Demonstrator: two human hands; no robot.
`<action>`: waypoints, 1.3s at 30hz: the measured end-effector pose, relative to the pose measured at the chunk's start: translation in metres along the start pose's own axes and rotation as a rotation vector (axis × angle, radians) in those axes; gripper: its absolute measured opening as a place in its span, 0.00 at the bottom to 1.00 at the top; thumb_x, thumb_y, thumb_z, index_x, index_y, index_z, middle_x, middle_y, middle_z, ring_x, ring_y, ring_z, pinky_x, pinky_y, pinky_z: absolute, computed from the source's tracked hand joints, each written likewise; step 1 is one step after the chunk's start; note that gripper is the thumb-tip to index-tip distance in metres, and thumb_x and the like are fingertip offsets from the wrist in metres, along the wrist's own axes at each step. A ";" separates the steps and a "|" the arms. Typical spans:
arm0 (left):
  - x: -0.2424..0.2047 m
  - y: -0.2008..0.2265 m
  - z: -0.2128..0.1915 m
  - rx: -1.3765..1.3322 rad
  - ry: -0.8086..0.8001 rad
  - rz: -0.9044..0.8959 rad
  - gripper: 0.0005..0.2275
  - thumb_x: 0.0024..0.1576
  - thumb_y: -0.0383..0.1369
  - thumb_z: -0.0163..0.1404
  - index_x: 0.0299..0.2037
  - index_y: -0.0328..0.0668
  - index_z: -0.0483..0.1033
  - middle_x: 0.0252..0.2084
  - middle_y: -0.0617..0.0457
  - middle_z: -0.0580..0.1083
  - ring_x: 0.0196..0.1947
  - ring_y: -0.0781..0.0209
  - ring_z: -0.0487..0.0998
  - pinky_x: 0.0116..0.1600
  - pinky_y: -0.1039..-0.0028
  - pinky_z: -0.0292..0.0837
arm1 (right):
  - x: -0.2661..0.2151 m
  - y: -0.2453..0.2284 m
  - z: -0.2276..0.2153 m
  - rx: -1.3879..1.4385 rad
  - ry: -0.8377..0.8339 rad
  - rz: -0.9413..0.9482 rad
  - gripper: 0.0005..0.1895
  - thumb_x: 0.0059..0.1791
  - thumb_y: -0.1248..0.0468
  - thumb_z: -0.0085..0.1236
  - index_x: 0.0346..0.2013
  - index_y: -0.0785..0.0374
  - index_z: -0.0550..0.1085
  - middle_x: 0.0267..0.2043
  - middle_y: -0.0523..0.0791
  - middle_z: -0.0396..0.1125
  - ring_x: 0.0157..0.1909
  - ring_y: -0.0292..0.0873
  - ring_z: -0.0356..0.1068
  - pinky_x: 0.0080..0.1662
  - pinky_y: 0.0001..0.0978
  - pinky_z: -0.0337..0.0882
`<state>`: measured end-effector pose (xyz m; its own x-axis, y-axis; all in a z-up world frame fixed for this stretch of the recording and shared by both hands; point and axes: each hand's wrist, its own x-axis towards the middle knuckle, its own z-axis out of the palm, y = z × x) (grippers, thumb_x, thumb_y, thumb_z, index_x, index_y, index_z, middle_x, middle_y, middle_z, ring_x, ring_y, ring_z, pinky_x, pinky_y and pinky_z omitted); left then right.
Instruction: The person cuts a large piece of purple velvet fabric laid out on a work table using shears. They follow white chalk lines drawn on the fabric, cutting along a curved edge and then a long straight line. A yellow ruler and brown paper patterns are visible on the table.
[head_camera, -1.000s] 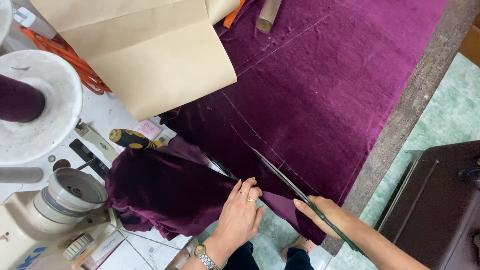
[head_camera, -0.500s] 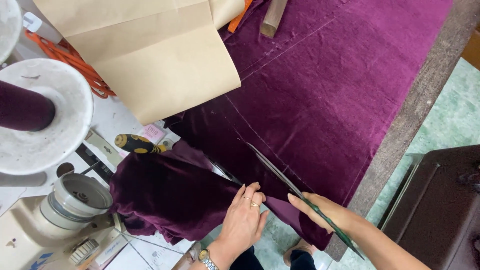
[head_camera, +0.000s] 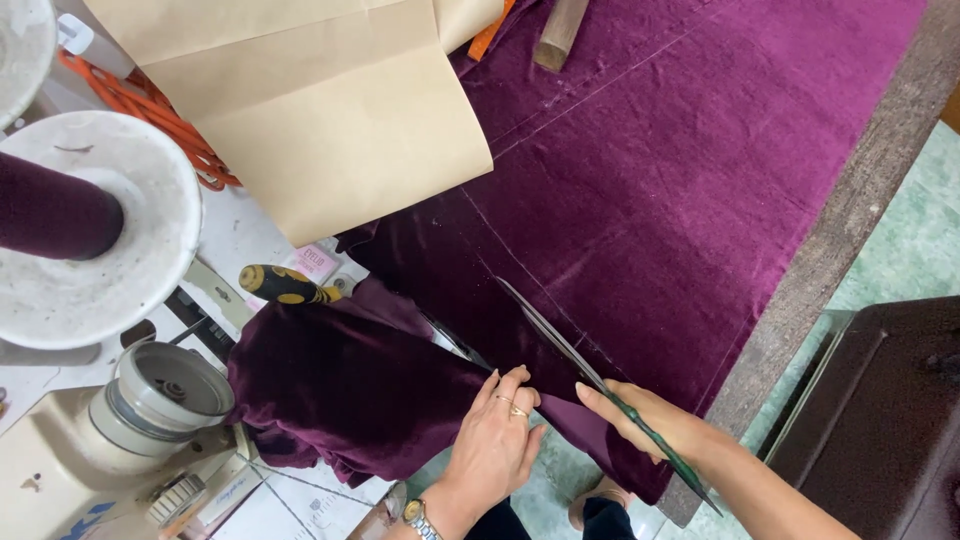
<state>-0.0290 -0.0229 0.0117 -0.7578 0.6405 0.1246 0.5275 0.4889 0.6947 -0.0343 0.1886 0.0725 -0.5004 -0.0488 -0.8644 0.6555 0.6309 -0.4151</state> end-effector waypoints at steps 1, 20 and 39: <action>0.000 0.000 0.000 0.002 -0.003 0.000 0.10 0.54 0.28 0.50 0.42 0.32 0.66 0.51 0.38 0.64 0.58 0.45 0.67 0.67 0.53 0.54 | 0.001 0.000 0.000 -0.006 0.008 -0.015 0.26 0.52 0.39 0.39 0.22 0.55 0.57 0.19 0.38 0.49 0.19 0.32 0.50 0.24 0.24 0.59; 0.055 -0.057 -0.069 0.222 0.269 0.008 0.11 0.54 0.28 0.49 0.46 0.34 0.72 0.48 0.42 0.71 0.50 0.46 0.71 0.60 0.54 0.61 | -0.009 -0.022 -0.009 -0.025 -0.069 0.053 0.29 0.48 0.34 0.33 0.24 0.56 0.54 0.12 0.40 0.46 0.12 0.34 0.49 0.23 0.21 0.64; 0.105 -0.158 -0.098 0.636 0.321 -0.238 0.16 0.55 0.35 0.46 0.54 0.51 0.70 0.64 0.43 0.58 0.65 0.40 0.54 0.65 0.43 0.46 | 0.023 -0.028 0.005 0.108 0.017 -0.017 0.29 0.53 0.39 0.37 0.18 0.58 0.56 0.06 0.40 0.48 0.05 0.37 0.48 0.13 0.25 0.54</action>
<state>-0.2299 -0.0909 -0.0158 -0.9025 0.3182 0.2902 0.3819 0.9029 0.1973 -0.0613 0.1666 0.0629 -0.5208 -0.0455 -0.8524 0.7035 0.5427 -0.4588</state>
